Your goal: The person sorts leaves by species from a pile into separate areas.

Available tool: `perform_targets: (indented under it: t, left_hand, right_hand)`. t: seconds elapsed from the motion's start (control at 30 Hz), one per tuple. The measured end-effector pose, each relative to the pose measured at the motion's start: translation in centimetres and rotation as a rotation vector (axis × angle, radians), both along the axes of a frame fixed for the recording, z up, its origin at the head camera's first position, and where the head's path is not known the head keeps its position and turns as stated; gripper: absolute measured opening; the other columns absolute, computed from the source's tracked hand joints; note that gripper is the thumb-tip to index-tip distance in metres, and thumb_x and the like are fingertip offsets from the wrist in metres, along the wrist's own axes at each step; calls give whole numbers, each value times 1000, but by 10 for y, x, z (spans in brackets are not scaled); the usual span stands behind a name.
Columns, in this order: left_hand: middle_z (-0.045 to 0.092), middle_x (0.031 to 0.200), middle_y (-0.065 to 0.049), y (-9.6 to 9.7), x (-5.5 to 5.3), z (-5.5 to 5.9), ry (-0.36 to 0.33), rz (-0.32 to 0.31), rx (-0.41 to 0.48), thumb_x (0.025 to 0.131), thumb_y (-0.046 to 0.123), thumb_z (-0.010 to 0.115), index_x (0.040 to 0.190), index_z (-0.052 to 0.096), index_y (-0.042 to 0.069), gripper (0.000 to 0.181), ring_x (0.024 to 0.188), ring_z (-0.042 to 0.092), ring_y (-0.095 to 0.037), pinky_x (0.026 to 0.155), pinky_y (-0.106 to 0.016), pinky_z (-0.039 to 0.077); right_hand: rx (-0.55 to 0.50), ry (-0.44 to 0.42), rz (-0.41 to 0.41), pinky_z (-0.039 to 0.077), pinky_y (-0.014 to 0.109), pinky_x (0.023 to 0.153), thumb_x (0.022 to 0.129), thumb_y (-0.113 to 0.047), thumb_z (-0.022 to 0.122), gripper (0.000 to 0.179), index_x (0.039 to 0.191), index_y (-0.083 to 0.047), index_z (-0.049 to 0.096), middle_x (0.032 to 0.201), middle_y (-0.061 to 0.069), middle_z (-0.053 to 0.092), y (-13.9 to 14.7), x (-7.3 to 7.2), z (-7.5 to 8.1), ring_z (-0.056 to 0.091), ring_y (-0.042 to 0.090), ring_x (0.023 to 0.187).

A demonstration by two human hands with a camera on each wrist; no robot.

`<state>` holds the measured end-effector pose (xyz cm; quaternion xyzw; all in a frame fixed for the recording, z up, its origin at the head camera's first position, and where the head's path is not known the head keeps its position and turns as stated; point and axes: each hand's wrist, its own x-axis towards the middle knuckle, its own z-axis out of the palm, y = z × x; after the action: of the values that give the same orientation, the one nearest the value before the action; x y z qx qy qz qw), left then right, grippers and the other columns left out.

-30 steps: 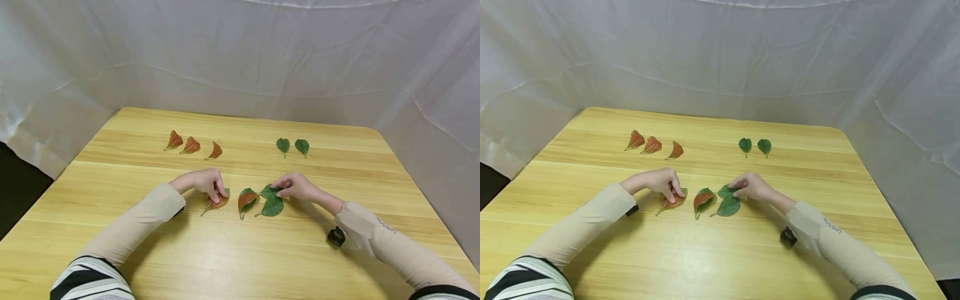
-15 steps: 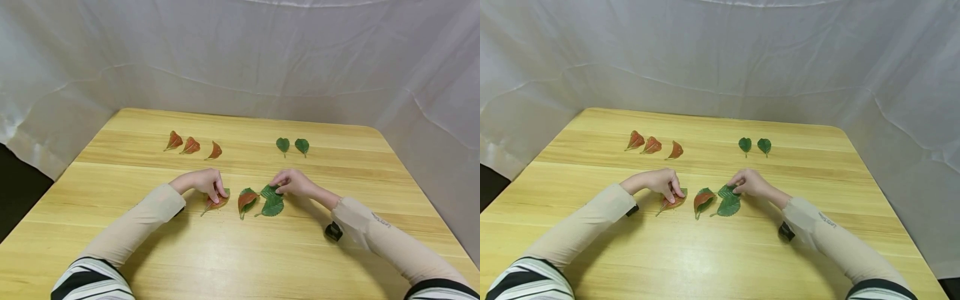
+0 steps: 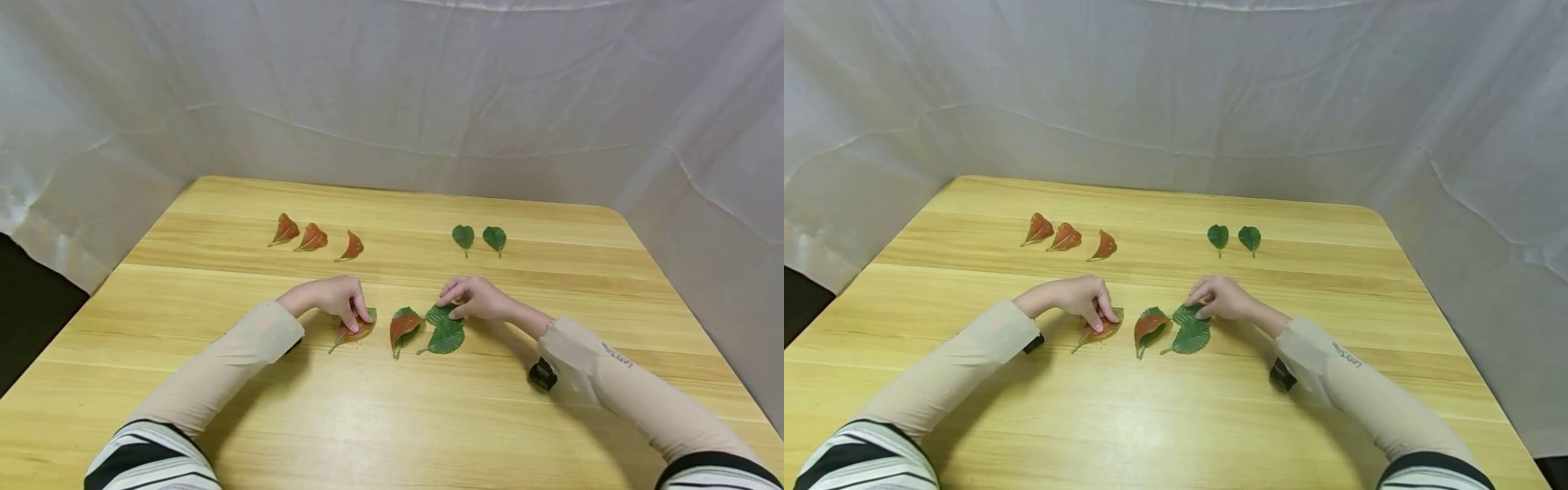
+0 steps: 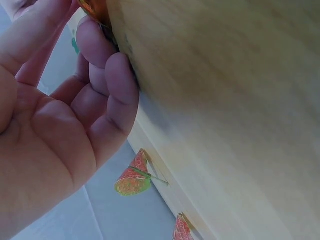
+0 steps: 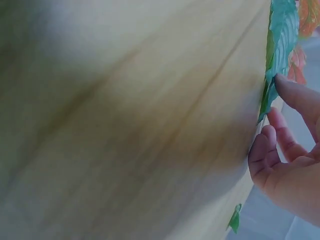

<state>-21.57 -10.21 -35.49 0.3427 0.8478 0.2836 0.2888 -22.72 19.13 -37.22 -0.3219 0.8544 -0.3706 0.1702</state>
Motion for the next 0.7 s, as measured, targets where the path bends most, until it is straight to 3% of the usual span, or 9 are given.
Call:
perform_targets:
  t: [0.27,0.47,0.7]
  left_hand:
    - [67,88,-8,0,-1,-1,9,-5,-8,70,0,72,93,70,1,24,68,57,-6,61,-18,45]
    - [67,88,-8,0,-2,-3,5,-8,-1,69,0,72,93,70,1,24,68,58,-7,61,-19,46]
    - [67,89,-9,0,-3,-3,2,-3,-4,69,1,72,93,70,1,24,72,59,-8,63,-19,47]
  right_hand:
    - [-10,30,19,41,26,65,67,9,71,29,95,5,66,94,12,61,1,-2,-4,48,20,77]
    - [-2,24,8,40,25,63,66,12,70,31,90,3,53,77,7,50,-1,-1,-3,45,19,73]
    - [11,11,-22,41,24,63,67,10,70,32,88,1,47,82,7,51,1,-1,-3,46,18,72]
